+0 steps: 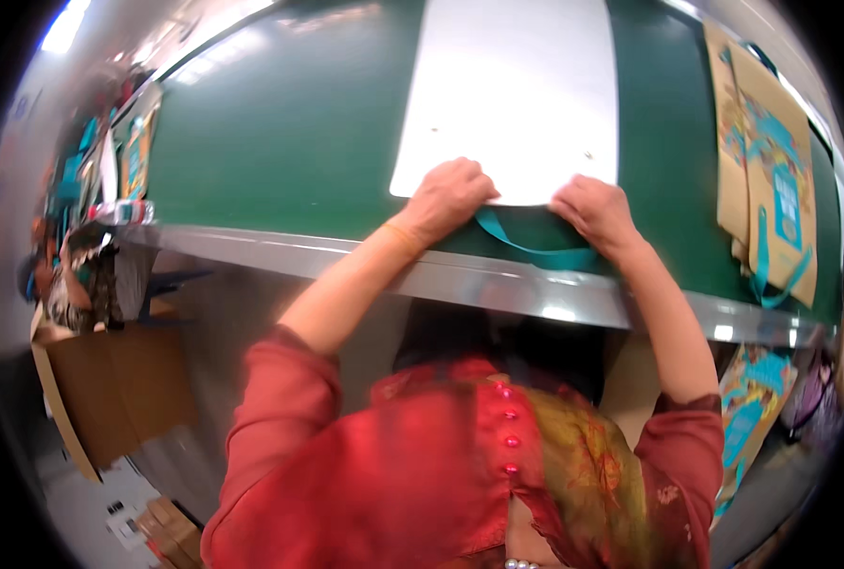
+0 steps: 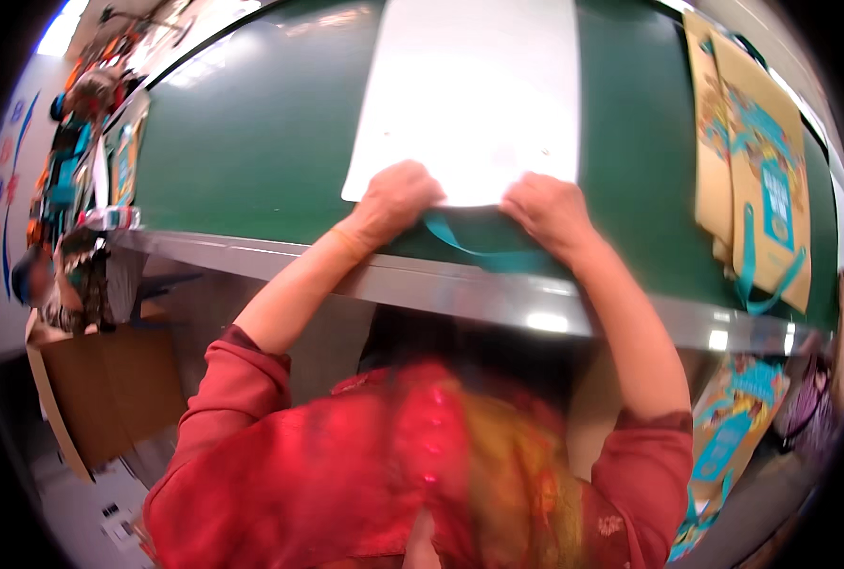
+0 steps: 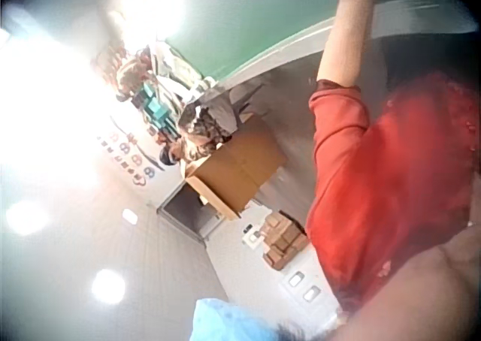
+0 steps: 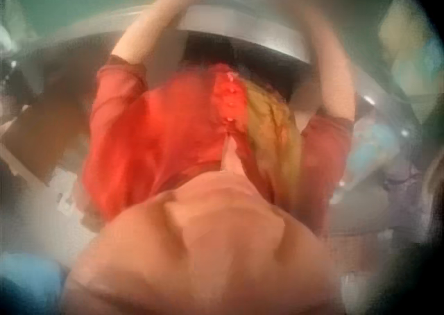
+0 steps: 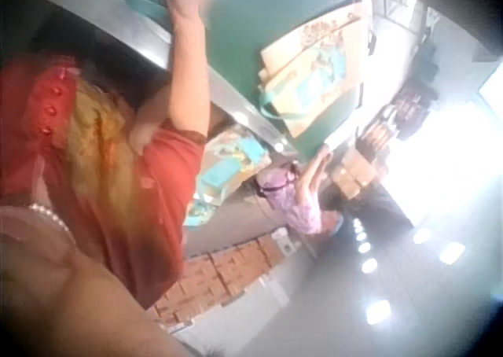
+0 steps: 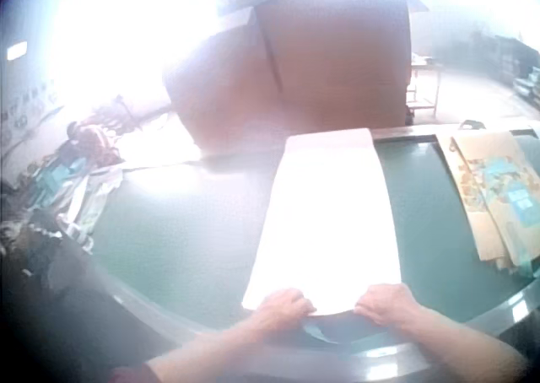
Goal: The person assembles paper gift bags on a conveyor belt by folding the bag edges and inserting a white cardboard base into each bag by hand.
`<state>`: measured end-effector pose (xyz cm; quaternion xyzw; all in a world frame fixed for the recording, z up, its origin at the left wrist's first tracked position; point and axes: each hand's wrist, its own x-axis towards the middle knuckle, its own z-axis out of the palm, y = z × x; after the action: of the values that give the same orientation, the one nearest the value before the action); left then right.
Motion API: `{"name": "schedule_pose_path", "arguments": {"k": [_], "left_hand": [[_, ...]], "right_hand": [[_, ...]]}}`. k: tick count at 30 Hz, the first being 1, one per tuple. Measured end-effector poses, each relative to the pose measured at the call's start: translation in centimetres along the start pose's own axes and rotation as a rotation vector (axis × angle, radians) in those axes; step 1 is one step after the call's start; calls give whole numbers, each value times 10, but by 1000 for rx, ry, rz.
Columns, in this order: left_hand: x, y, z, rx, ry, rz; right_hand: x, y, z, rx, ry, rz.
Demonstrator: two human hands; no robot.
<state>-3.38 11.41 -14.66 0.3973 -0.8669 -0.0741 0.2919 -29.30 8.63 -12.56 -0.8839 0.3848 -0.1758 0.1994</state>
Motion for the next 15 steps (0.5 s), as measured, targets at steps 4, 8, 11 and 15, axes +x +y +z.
{"name": "schedule_pose_path", "arguments": {"k": [4, 8, 11, 15], "left_hand": [[2, -12, 16, 80, -149, 21], [-5, -13, 9, 71, -7, 111], [8, -20, 20, 131, -145, -72], [17, -15, 1, 52, -176, -275]], "right_hand": [[2, 28, 4, -62, -118, 55], [3, 6, 5, 132, -77, 125], [13, 15, 3, 141, -135, 132], [16, -16, -1, 193, -129, 224]]}}
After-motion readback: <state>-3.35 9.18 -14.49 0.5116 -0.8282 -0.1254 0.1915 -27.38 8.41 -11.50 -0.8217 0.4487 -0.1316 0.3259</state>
